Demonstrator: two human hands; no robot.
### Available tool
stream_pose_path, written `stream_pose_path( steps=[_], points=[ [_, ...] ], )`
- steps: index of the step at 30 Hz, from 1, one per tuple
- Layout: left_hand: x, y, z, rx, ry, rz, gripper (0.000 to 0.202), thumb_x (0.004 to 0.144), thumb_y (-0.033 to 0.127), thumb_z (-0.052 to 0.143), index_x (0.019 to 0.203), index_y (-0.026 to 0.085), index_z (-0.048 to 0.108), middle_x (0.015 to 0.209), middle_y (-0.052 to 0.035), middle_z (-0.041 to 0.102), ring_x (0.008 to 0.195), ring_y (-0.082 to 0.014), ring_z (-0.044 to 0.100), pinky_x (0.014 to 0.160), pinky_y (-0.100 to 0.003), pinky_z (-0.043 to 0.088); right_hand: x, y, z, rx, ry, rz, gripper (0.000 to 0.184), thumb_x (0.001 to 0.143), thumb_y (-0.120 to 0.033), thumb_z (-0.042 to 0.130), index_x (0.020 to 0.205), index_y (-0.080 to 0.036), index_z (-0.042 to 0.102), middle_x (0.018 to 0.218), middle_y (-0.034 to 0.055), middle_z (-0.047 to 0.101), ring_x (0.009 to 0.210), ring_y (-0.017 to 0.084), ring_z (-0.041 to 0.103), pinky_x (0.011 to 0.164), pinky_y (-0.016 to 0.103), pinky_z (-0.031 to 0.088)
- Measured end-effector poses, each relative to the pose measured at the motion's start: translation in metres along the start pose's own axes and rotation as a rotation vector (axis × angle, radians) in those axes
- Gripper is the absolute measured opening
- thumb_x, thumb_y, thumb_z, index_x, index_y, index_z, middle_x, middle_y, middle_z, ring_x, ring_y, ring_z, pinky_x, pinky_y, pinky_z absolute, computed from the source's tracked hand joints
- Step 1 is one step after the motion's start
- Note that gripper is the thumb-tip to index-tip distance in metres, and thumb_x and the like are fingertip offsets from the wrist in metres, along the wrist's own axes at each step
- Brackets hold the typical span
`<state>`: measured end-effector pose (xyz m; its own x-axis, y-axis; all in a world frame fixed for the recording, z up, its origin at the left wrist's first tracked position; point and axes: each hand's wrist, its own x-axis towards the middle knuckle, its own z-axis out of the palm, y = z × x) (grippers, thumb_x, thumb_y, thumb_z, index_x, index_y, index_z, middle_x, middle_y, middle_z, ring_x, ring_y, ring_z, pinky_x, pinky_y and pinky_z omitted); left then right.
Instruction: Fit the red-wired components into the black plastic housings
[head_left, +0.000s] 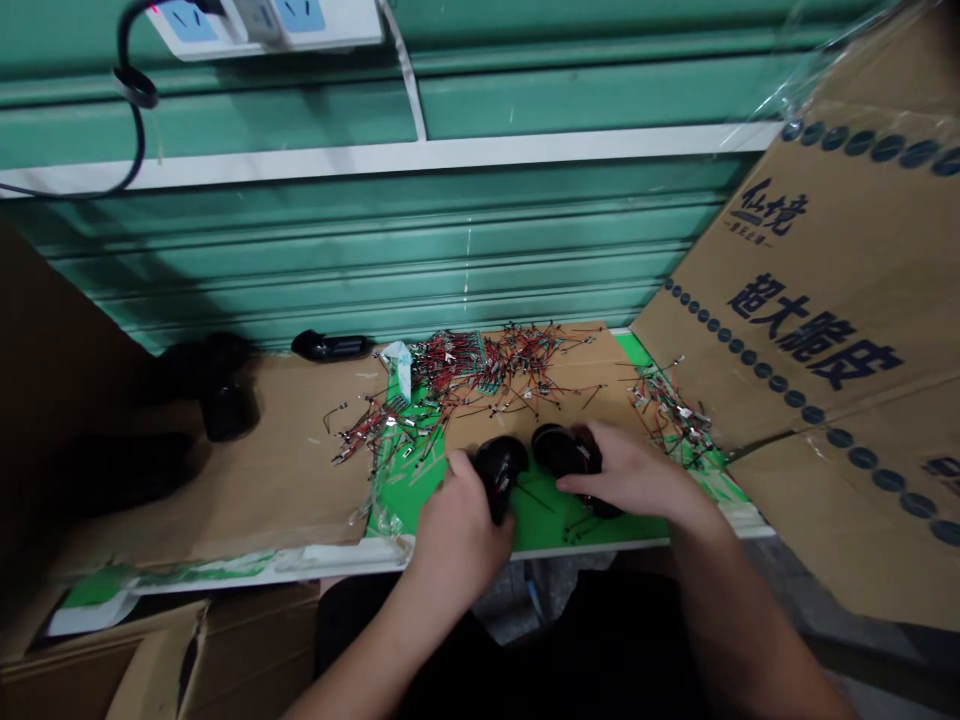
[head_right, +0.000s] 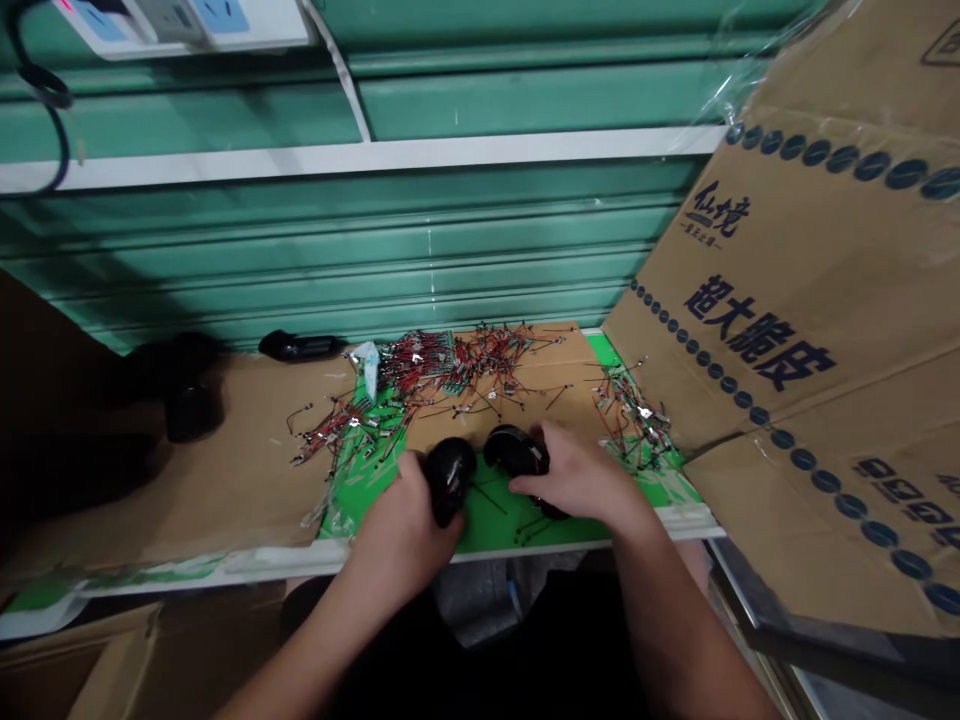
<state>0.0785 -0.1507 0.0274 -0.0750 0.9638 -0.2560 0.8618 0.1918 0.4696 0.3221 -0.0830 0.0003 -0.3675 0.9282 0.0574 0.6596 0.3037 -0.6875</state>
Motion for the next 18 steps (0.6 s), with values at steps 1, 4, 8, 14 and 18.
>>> stream_pose_path(
  steps=[1, 4, 8, 14, 18],
  points=[
    [0.002, -0.001, 0.0, -0.029, -0.009, -0.002, 0.063, 0.08, 0.028, 0.07, 0.133, 0.012, 0.04, 0.1, -0.0208, 0.07, 0.089, -0.0365, 0.073, 0.074, -0.039, 0.048, 0.0, -0.003, 0.002, -0.013, -0.02, 0.02, 0.038, 0.072, -0.041, 0.089, 0.102, -0.023, 0.072, 0.089, 0.0036, 0.074, 0.077, 0.021, 0.069, 0.066, 0.031, 0.051],
    [0.01, -0.012, -0.001, -0.146, 0.025, 0.053, 0.079, 0.069, 0.022, 0.075, 0.141, 0.013, 0.043, 0.103, -0.0195, 0.073, 0.092, -0.0352, 0.072, 0.074, -0.037, 0.047, 0.0, -0.01, 0.005, -0.026, -0.079, 0.079, 0.033, 0.078, -0.04, 0.084, 0.101, -0.021, 0.071, 0.093, 0.0043, 0.074, 0.081, 0.022, 0.069, 0.069, 0.032, 0.05],
    [0.016, -0.03, -0.005, -0.451, 0.008, 0.062, 0.031, 0.068, 0.028, 0.078, 0.092, 0.016, 0.063, 0.085, -0.0092, 0.069, 0.076, -0.0248, 0.065, 0.067, -0.033, 0.047, -0.001, -0.014, 0.012, 0.093, -0.045, 0.169, 0.035, 0.085, -0.046, 0.077, 0.106, -0.02, 0.068, 0.099, 0.0062, 0.075, 0.089, 0.025, 0.07, 0.077, 0.038, 0.054],
    [0.004, -0.038, -0.004, -1.09, -0.184, 0.131, 0.044, 0.068, 0.042, 0.088, 0.1, 0.017, 0.071, 0.104, -0.009, 0.072, 0.107, -0.0287, 0.066, 0.098, -0.044, 0.054, 0.001, -0.032, 0.046, 0.375, 0.163, 0.213, 0.049, 0.087, -0.051, 0.076, 0.122, -0.021, 0.059, 0.116, 0.0096, 0.073, 0.108, 0.029, 0.07, 0.096, 0.048, 0.055],
    [-0.007, -0.038, -0.002, -1.04, -0.333, 0.098, 0.045, 0.062, 0.044, 0.089, 0.093, 0.016, 0.073, 0.099, -0.0094, 0.073, 0.1, -0.0304, 0.066, 0.101, -0.052, 0.053, -0.001, -0.059, 0.068, 0.627, 0.049, 0.122, 0.047, 0.092, -0.044, 0.072, 0.128, -0.022, 0.053, 0.124, 0.0111, 0.07, 0.114, 0.026, 0.069, 0.1, 0.045, 0.057]
  ],
)
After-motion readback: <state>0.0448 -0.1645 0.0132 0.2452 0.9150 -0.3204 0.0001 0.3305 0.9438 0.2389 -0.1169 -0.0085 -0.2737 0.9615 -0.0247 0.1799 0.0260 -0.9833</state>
